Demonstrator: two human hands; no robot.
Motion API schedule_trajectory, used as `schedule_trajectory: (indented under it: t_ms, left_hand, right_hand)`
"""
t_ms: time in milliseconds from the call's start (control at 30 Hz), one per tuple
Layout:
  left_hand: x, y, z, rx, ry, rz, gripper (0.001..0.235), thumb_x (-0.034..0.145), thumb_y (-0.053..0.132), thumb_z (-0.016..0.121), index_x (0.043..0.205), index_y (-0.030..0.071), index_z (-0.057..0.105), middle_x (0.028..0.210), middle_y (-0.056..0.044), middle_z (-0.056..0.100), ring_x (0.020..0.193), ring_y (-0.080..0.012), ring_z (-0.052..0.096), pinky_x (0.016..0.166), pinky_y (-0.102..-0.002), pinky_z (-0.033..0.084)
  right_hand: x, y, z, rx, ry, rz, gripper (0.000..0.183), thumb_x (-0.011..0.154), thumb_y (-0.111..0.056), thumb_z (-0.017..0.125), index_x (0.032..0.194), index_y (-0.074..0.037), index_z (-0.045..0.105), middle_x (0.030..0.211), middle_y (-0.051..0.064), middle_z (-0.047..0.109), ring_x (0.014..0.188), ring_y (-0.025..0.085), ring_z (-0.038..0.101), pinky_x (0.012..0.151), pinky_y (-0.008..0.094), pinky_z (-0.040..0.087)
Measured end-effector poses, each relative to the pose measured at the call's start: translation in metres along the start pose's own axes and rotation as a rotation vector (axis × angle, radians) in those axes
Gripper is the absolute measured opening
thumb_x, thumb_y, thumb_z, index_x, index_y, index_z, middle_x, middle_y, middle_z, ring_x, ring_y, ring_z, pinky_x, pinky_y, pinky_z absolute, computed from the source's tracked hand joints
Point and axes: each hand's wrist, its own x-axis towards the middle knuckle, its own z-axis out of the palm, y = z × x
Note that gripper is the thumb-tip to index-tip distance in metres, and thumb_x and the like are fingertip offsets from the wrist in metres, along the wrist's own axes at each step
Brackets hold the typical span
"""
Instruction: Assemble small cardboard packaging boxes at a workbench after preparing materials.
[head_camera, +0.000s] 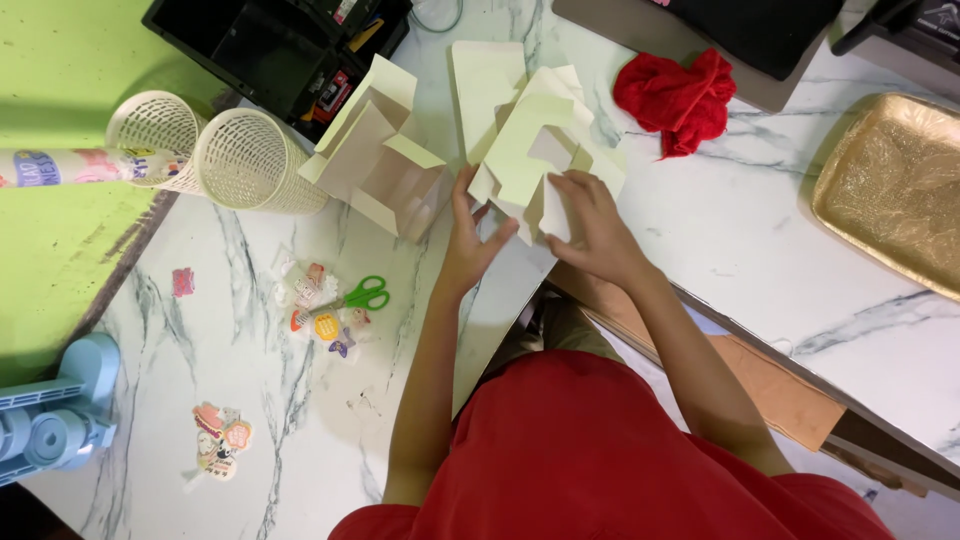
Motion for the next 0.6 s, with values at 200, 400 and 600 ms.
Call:
schedule_trajectory:
  t_ms: [200, 400, 600]
  left_hand:
    - [0.005, 0.068, 0.013, 0.408, -0.169, 0.350, 0.155, 0.059, 0.045, 0.102, 0.168, 0.013, -0.003, 0.176, -0.020, -0.003, 0.165, -0.0408, 0.006, 0.134, -0.053, 0.018]
    - [0.015, 0.106, 0.025, 0.506, -0.295, 0.500, 0.156, 0.054, 0.056, 0.100, 0.167, 0.018, 0.000, 0.174, -0.019, 0.001, 0.163, -0.0432, 0.008, 0.134, -0.056, 0.017]
    - [0.009, 0.102, 0.040, 0.534, -0.202, 0.353, 0.144, 0.064, 0.049, 0.099, 0.168, 0.011, 0.007, 0.172, -0.020, 0.016, 0.162, -0.0437, 0.018, 0.132, -0.054, 0.028]
  right_hand:
    - [0.001, -0.050, -0.046, 0.151, 0.043, 0.036, 0.075, 0.089, -0.019, 0.068, 0.157, -0.008, 0.039, 0.147, 0.021, 0.048, 0.128, 0.035, 0.054, 0.112, 0.045, 0.043]
    - [-0.002, -0.041, -0.056, 0.422, 0.149, 0.049, 0.067, 0.098, -0.020, 0.059, 0.160, -0.009, 0.037, 0.143, 0.016, 0.053, 0.119, 0.025, 0.062, 0.110, 0.041, 0.048]
    - [0.008, -0.046, -0.066, 0.533, 0.118, 0.162, 0.061, 0.104, -0.020, 0.048, 0.162, -0.010, 0.034, 0.139, 0.014, 0.054, 0.111, 0.022, 0.064, 0.103, 0.037, 0.049]
